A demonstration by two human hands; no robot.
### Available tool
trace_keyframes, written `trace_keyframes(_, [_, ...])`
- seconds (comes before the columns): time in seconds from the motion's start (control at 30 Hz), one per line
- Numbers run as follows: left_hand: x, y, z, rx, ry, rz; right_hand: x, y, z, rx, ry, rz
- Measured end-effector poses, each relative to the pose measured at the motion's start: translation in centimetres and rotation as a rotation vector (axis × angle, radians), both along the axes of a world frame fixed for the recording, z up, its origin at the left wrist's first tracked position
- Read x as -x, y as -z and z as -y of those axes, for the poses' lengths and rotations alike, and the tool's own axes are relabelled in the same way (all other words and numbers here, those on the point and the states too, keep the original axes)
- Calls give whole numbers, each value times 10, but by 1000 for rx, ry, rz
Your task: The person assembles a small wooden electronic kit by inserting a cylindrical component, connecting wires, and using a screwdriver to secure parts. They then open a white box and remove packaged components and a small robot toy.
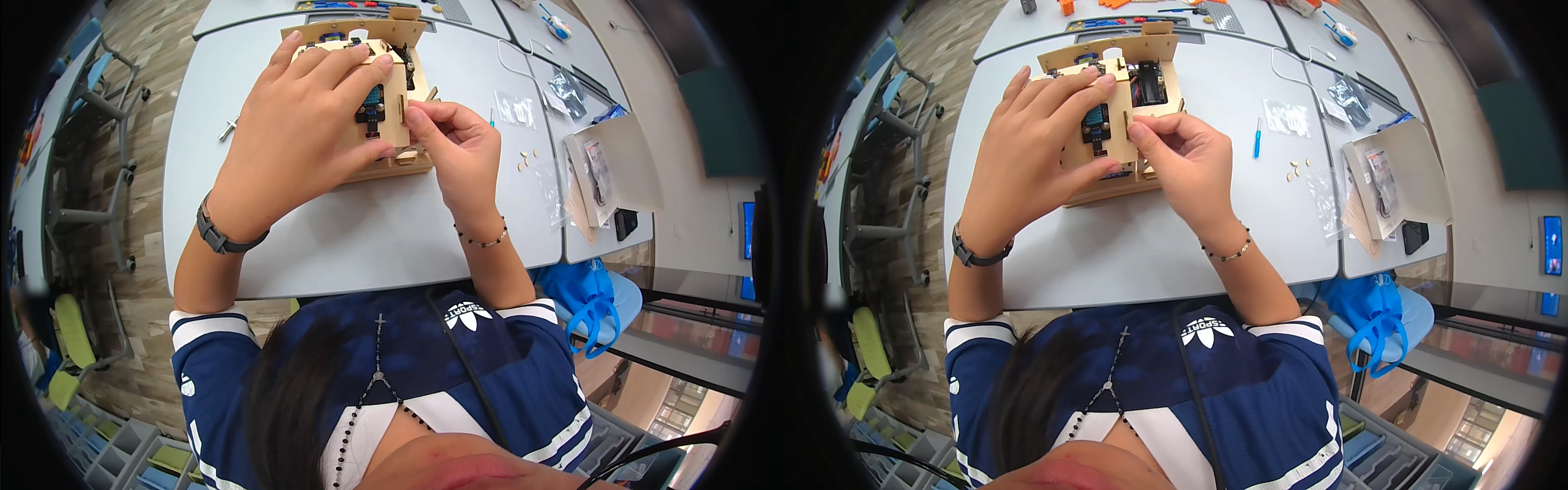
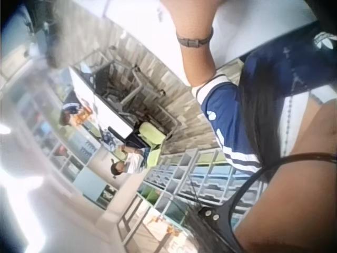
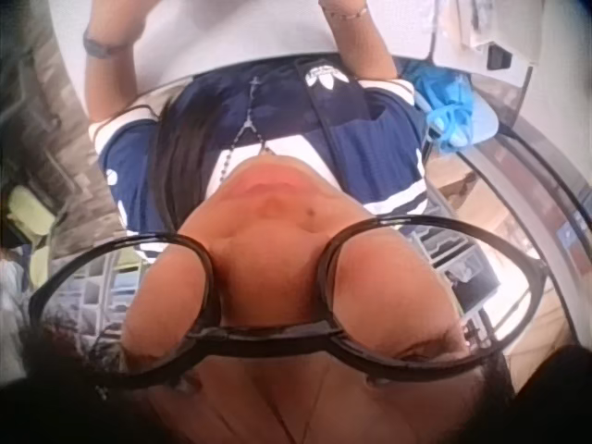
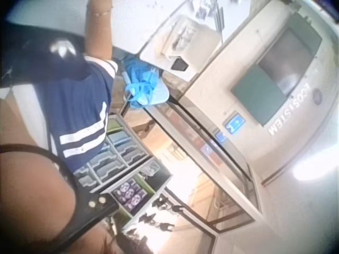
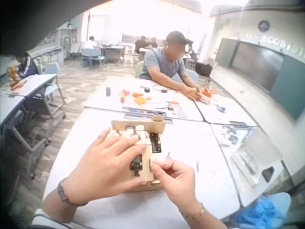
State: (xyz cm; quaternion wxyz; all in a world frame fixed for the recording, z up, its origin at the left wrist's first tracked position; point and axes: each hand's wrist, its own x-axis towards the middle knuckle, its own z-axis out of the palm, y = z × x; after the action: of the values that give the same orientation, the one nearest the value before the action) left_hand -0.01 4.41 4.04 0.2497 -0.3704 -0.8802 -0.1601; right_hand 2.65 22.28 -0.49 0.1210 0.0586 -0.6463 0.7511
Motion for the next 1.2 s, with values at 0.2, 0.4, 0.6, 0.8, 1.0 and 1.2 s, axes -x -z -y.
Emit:
trace_keyframes(0.2, [2,2,-3,-23,1,6,-4,7,6,-254,140,-184])
trace_keyframes(0.4, [3,5,-4,-83,6,-21,-3,7,13,-436,259,-240])
trace_keyframes(0.6, [1,2,-9,-39,-54,-57,8,4,14,-489,264,-353])
trace_keyframes(0.8, [2,5,-10,-54,-101,-91,21,-5,-3,-588,166,-274])
trace_keyframes(1.0, [3,4,-10,-46,-112,-93,22,-18,-1,-279,19,84])
trace_keyframes(1.2, [4,4,-9,-40,-102,-85,19,-12,5,-253,98,13])
